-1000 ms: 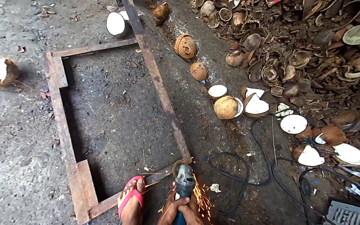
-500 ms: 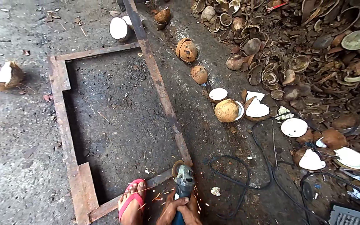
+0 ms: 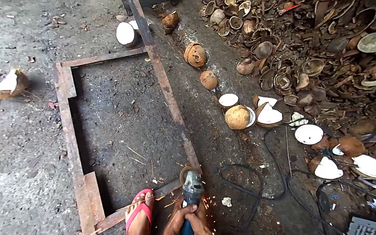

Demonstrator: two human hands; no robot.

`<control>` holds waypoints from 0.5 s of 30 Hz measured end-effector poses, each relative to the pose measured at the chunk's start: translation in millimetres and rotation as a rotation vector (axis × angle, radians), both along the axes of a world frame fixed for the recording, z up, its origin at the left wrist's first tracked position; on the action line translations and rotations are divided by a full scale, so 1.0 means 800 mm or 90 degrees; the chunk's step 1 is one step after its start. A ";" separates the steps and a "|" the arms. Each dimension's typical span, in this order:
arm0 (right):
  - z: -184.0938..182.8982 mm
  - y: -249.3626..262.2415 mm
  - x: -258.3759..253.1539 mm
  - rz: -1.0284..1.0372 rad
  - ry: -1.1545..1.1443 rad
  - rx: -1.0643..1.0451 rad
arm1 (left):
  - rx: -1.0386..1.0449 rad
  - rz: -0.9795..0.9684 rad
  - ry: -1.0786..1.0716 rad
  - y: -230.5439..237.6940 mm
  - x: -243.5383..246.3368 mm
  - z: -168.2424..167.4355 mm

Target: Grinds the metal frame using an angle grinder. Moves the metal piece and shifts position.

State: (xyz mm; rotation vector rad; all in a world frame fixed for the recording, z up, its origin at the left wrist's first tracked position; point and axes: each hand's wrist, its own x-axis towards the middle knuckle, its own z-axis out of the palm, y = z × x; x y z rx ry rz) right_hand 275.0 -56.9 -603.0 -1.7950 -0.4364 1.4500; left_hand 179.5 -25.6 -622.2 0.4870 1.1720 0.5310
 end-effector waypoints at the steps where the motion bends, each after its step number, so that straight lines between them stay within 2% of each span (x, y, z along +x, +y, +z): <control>1: -0.001 -0.002 0.000 0.000 0.000 -0.001 | -0.002 0.000 0.000 -0.001 0.000 -0.001; 15: -0.001 -0.009 0.003 0.000 0.002 -0.001 | -0.020 -0.003 0.009 -0.010 0.003 -0.005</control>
